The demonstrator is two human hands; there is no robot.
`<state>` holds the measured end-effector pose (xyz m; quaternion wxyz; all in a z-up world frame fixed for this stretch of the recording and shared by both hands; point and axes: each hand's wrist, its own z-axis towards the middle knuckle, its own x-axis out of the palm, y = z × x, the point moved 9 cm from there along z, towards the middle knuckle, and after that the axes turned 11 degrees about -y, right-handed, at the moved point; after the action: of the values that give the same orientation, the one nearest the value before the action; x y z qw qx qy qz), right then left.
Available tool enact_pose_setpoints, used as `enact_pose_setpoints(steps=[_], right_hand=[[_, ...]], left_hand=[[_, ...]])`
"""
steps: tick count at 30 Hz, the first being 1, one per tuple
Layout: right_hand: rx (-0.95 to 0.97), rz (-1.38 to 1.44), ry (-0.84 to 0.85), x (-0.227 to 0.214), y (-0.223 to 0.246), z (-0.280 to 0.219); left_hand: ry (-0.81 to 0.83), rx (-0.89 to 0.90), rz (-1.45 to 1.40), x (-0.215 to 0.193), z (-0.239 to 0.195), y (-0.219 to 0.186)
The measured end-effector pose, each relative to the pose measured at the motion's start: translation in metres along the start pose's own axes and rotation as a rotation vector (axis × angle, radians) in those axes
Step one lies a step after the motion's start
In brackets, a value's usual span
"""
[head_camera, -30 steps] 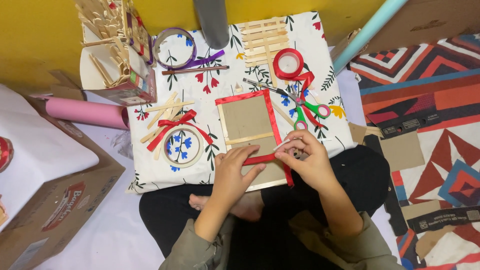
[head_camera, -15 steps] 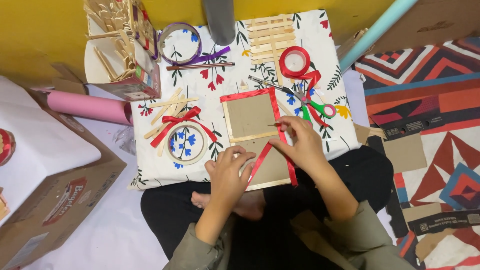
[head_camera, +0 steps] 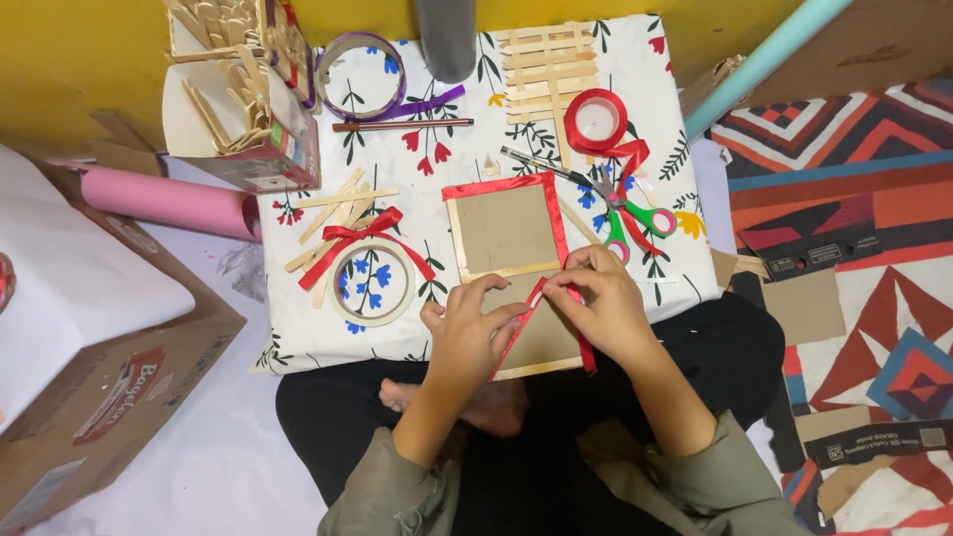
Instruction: The person applies red decorative ribbon to the edges of a wooden frame by pressing the ribbon onto the frame by hand, then cutting the ribbon and adhesive tape with scissors and applying the tape to secure the ribbon.
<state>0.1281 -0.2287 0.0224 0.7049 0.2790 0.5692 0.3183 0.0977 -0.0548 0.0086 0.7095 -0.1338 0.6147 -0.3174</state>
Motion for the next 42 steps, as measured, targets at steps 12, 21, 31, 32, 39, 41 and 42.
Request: enact_pose_setpoints(steps=[12, 21, 31, 32, 39, 41, 42], right_hand=[[-0.008, -0.11, -0.02, 0.003, 0.001, -0.001], [-0.089, -0.226, -0.073, 0.002, 0.006, -0.002], [-0.174, -0.525, -0.073, 0.008, 0.007, -0.002], [-0.175, -0.54, -0.062, 0.008, 0.008, -0.002], [-0.177, -0.595, -0.083, 0.008, 0.01, -0.004], [-0.171, -0.584, -0.102, 0.011, 0.005, -0.006], [-0.164, -0.573, -0.12, 0.011, 0.002, -0.007]], left_hand=[[-0.015, 0.018, -0.024, 0.005, 0.0, 0.003], [0.026, 0.041, -0.006, 0.012, -0.003, 0.002], [0.091, 0.049, 0.047, 0.01, -0.001, -0.003], [0.094, 0.054, 0.056, 0.01, -0.001, -0.003], [0.086, 0.069, 0.054, 0.007, 0.0, -0.006], [0.084, 0.072, 0.058, 0.006, 0.0, -0.007], [0.081, 0.075, 0.062, 0.006, 0.0, -0.007]])
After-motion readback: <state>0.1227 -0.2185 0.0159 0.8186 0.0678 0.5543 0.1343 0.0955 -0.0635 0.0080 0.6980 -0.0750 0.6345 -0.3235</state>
